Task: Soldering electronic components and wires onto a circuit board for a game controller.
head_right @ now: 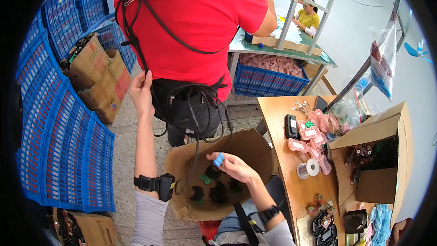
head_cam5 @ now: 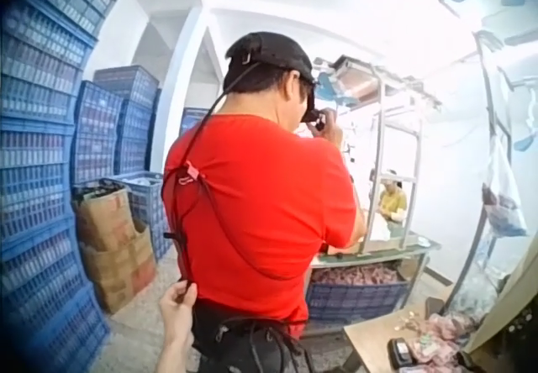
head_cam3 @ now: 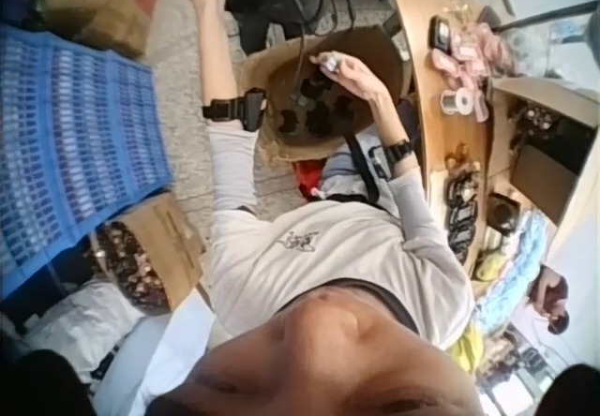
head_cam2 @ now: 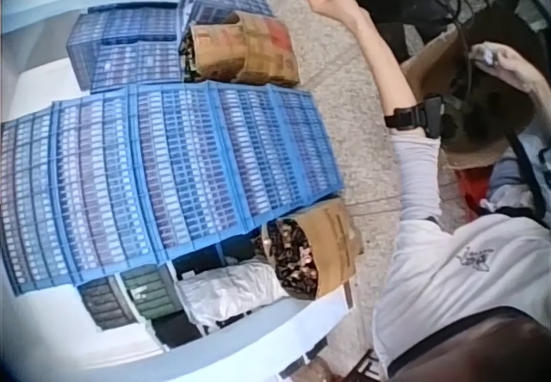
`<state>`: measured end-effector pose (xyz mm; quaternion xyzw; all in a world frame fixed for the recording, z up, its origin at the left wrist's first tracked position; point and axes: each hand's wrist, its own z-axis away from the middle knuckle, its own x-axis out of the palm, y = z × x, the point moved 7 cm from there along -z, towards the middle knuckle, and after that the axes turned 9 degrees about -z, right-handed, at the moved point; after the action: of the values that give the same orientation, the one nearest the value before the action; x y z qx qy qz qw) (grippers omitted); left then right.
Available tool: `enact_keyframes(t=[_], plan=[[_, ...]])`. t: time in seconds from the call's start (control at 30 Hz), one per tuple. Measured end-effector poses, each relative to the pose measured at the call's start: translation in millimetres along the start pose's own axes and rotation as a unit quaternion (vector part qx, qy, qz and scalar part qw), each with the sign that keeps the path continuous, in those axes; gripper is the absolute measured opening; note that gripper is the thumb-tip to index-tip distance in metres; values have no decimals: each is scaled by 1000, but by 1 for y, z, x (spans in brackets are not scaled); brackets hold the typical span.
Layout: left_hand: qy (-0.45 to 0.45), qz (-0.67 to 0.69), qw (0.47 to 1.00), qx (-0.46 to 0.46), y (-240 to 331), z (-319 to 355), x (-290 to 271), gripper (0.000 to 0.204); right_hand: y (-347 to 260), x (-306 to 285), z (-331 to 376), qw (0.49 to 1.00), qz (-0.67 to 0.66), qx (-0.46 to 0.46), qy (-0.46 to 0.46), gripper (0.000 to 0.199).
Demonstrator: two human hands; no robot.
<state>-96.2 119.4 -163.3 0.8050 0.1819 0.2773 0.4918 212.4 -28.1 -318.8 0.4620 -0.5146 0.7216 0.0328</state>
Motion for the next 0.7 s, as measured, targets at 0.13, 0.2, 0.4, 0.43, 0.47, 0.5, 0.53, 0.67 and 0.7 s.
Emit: enact_keyframes(t=[0.13, 0.2, 0.4, 0.43, 0.47, 0.5, 0.53, 0.67, 0.7], plan=[[15, 4, 999, 34, 1, 0, 0, 13, -92, 72, 87, 990, 13, -131, -46, 60], [18, -7, 998, 53, 1, 2, 2, 12, -144, 124, 105, 973, 46, -189, -121, 50], [27, 11, 998, 50, -6, 0, 2, 13, -175, 294, -32, 907, 368, -130, -160, 44], [36, -7, 996, 86, -1, 1, 0, 11, -170, 312, -68, 915, 368, -97, -130, 46], [57, -23, 992, 110, 1, 4, -3, 9, -164, 326, -104, 918, 338, -123, -165, 46], [24, -23, 997, 68, -5, 3, -2, 8, -158, 328, -141, 932, 338, -79, -108, 47], [2, -16, 1000, 23, -11, 3, -3, 7, -151, 327, -168, 940, 326, -63, -77, 48], [-53, -73, 995, -32, -16, 3, -5, 10, -145, 305, -227, 915, 330, -230, -10, 41], [-62, -43, 997, -22, -13, 4, -5, 13, -145, 295, -237, 907, 338, -251, 17, 40]])
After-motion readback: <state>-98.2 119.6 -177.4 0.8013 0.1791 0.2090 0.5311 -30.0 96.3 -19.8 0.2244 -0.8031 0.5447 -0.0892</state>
